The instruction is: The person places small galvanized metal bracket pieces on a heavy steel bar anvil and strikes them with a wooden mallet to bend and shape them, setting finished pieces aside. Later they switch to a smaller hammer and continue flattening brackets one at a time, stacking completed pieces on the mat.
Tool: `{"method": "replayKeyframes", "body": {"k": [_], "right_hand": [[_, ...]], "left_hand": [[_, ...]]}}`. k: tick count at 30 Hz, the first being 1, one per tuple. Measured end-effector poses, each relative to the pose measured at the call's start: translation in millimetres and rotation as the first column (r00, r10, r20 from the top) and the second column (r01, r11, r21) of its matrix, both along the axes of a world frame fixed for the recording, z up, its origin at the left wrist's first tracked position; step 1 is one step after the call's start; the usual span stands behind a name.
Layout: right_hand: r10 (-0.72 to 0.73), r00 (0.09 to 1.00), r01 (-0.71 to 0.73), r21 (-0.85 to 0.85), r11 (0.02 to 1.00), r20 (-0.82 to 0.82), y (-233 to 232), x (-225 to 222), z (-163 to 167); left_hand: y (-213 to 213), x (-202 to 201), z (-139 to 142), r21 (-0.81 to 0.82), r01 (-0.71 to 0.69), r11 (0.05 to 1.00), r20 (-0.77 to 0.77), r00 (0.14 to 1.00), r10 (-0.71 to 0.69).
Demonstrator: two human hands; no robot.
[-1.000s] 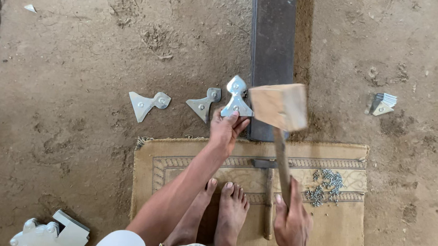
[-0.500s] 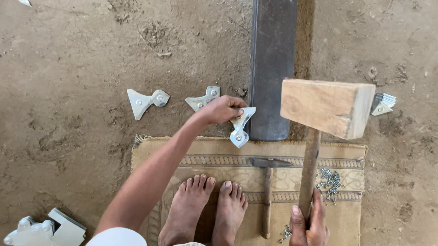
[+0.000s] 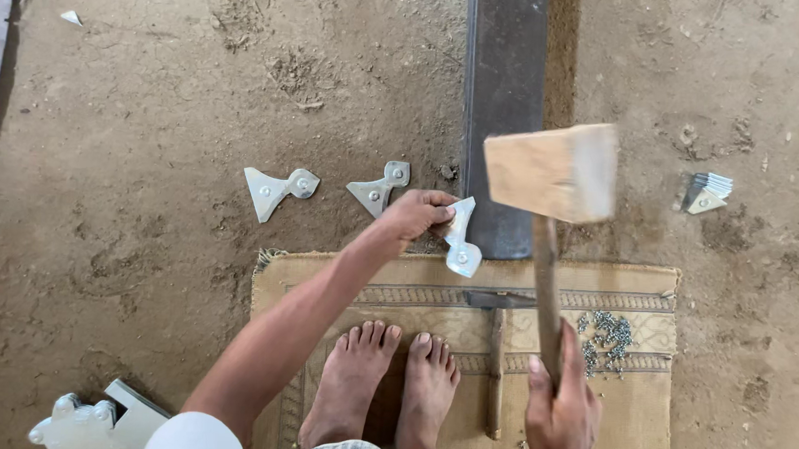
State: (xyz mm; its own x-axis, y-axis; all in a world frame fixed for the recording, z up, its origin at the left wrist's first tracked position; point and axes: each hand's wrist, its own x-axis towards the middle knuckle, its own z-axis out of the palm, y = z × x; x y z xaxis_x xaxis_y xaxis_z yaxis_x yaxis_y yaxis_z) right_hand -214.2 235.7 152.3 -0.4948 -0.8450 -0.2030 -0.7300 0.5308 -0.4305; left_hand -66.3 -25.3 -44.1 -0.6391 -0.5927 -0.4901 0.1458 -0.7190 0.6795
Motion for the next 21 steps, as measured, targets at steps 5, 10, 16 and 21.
{"method": "replayKeyframes", "body": {"k": [5,10,16,21], "right_hand": [[-0.067,0.997,0.056,-0.211,0.976,-0.047,30.4,3.1,-8.8],[0.147,0.976,-0.149,0.000,0.989,-0.160,20.4,0.2,-31.0],[0.125,0.967,-0.122,0.031,0.992,-0.220,40.5,-1.7,-50.9],[-0.081,0.991,0.094,0.124,0.988,-0.107,62.9,-20.1,-68.2]], "left_hand": [[24.1,-11.6,-4.6,-0.117,-0.176,0.977,0.038,0.983,0.182],[26.7,-7.5,1.4,-0.124,-0.195,0.973,0.028,0.979,0.200],[26.8,-5.5,1.2,-0.097,-0.187,0.977,0.028,0.981,0.191],[26.6,0.5,6.9,-0.258,-0.170,0.951,0.063,0.979,0.192]]}}
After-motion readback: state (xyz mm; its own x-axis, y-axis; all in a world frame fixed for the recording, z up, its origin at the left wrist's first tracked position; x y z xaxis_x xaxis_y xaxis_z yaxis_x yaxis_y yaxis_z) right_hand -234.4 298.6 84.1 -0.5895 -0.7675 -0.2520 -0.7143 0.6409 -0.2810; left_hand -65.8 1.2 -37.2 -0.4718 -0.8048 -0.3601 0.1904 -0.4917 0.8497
